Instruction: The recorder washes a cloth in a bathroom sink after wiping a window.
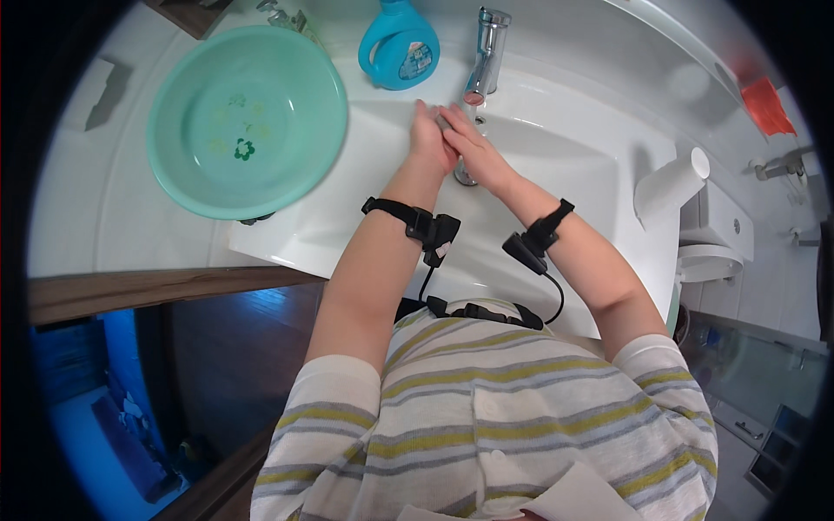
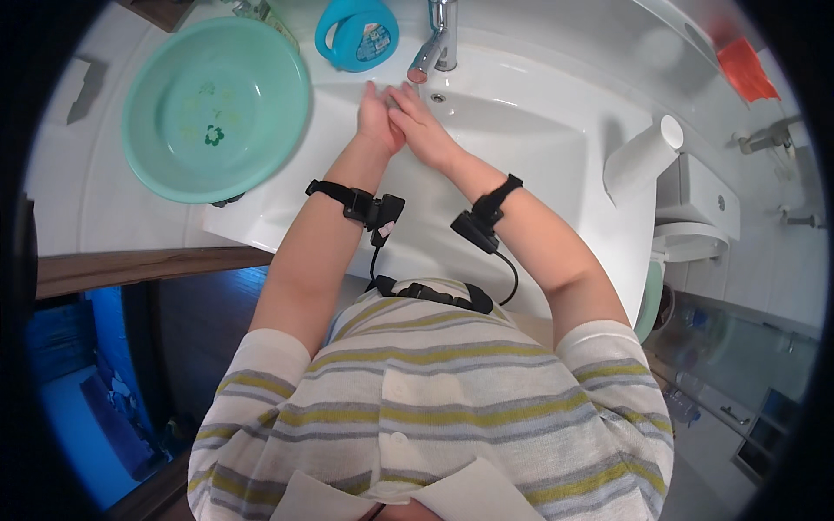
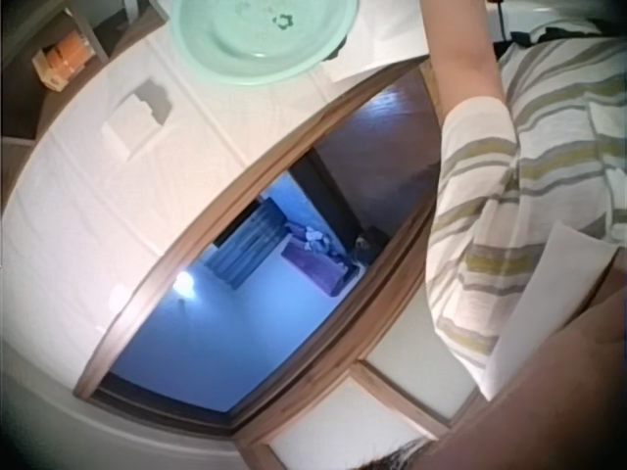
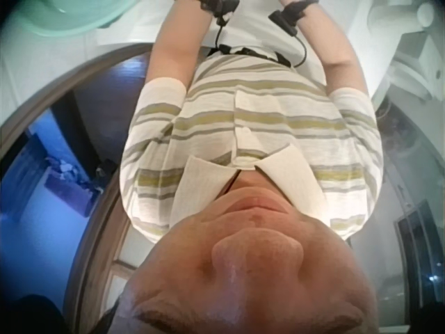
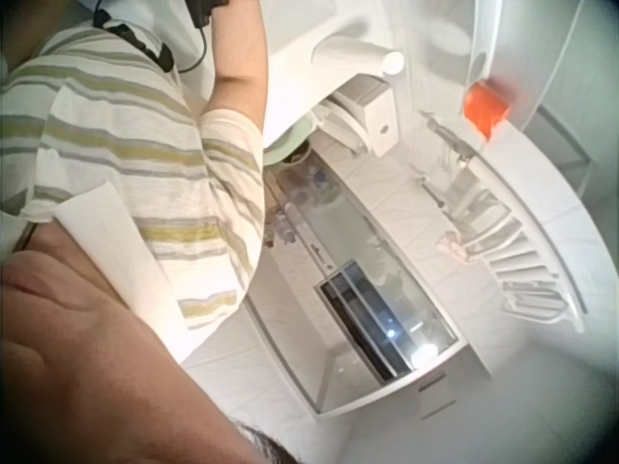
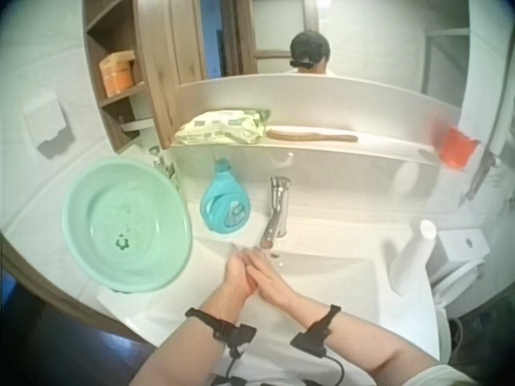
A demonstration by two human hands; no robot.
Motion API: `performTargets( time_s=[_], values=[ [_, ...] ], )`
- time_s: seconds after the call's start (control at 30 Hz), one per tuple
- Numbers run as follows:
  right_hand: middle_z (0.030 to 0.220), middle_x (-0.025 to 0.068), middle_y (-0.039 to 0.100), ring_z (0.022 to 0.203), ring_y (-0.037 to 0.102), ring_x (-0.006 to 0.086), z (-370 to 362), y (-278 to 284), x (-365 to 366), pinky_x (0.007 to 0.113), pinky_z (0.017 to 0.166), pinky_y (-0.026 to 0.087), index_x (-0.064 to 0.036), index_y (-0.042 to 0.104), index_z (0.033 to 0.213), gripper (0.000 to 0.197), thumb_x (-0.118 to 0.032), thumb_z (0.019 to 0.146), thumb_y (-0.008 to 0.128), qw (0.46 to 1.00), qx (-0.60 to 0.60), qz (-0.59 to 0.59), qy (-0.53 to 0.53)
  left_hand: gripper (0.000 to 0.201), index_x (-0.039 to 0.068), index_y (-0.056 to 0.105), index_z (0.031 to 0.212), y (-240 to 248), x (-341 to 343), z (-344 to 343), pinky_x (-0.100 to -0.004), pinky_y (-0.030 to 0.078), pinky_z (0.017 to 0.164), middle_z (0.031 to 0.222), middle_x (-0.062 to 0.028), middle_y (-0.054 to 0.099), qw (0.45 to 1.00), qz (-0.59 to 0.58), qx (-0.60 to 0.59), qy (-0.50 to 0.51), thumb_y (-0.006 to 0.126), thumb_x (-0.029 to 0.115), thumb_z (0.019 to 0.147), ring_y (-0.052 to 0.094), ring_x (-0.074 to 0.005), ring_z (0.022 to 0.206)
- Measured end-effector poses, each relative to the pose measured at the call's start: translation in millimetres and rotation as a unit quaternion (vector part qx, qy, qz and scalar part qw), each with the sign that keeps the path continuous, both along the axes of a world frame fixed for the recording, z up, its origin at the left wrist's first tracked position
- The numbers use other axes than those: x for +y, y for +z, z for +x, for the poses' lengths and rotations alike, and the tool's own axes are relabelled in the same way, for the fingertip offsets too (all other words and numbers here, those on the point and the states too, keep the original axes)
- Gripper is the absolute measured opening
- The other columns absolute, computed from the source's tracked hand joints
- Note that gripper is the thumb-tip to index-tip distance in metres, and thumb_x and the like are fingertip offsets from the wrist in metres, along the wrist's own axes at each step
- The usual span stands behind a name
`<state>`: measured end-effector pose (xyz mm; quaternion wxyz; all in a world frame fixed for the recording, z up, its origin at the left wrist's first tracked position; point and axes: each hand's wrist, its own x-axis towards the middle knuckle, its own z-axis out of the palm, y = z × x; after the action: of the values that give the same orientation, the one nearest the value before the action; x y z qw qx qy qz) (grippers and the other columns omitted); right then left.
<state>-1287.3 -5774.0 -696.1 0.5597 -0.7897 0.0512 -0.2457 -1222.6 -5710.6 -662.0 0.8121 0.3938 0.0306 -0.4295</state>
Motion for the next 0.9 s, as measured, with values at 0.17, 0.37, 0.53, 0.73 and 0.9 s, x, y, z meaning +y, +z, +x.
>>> performTargets(
  time_s=[0.17, 0.37, 0.53, 0.73, 0.9],
  values=[
    [0.113, 0.0159, 0.05, 0.102, 0.05, 0.0217, 3.2, 31.8, -23.9, 0.029, 0.087, 0.037, -0.0051, 0.039, 0.123, 0.049, -0.03, 0.082, 0.051, 0.962, 0.172, 0.206, -0.05, 0.067, 0.004, 0.03, 0.126, -1.0, -6.2, -13.5, -0.0452, 0.021, 0.1, 0.125, -0.0115, 0.038, 0.986, -0.081, 0.036, -0.139, 0.025, 0.057, 0.084, 0.034, -0.0294, 0.117],
    [0.095, 0.0068, 0.054, 0.081, 0.054, 0.0106, -9.1, 19.6, -18.0, 0.023, 0.071, 0.045, -0.0073, 0.04, 0.122, 0.041, -0.02, 0.084, 0.049, 0.953, 0.083, 0.288, 0.049, 0.077, 0.005, 0.012, 0.134, 39.4, 3.4, -13.2, -0.0444, 0.01, 0.103, 0.14, -0.0125, 0.011, 0.994, -0.045, 0.099, 0.009, 0.027, 0.06, 0.082, 0.011, -0.0275, 0.13],
    [0.077, -0.0002, 0.05, 0.062, 0.045, 0.0072, 0.6, 15.4, -32.8, 0.021, 0.054, 0.039, -0.0072, 0.047, 0.114, 0.032, -0.018, 0.083, 0.048, 0.949, 0.114, 0.29, -0.056, 0.078, 0.006, 0.006, 0.135, 8.9, 4.8, 0.6, -0.0442, 0.0, 0.103, 0.142, -0.0122, 0.001, 0.997, -0.027, -0.067, -0.025, 0.029, 0.058, 0.082, -0.001, -0.0249, 0.131],
    [0.068, 0.0029, 0.05, 0.057, 0.043, 0.0109, 7.9, 27.5, -29.5, 0.025, 0.052, 0.035, -0.0019, 0.051, 0.101, 0.029, -0.023, 0.084, 0.045, 0.965, 0.17, 0.178, -0.095, 0.077, 0.005, 0.008, 0.135, -3.5, 18.7, -3.4, -0.0449, 0.003, 0.103, 0.142, -0.0117, 0.005, 0.999, 0.023, -0.027, -0.027, 0.028, 0.057, 0.082, 0.002, -0.0242, 0.131],
    [0.072, 0.0094, 0.057, 0.065, 0.052, 0.0162, 17.0, 30.1, -32.2, 0.03, 0.06, 0.042, 0.0019, 0.052, 0.094, 0.038, -0.034, 0.085, 0.042, 0.97, 0.2, 0.084, -0.109, 0.074, 0.005, 0.012, 0.134, -4.0, 15.3, -11.4, -0.0481, 0.008, 0.101, 0.14, -0.0115, 0.013, 0.997, 0.021, 0.006, -0.08, 0.027, 0.057, 0.083, 0.011, -0.0252, 0.129]
  ],
)
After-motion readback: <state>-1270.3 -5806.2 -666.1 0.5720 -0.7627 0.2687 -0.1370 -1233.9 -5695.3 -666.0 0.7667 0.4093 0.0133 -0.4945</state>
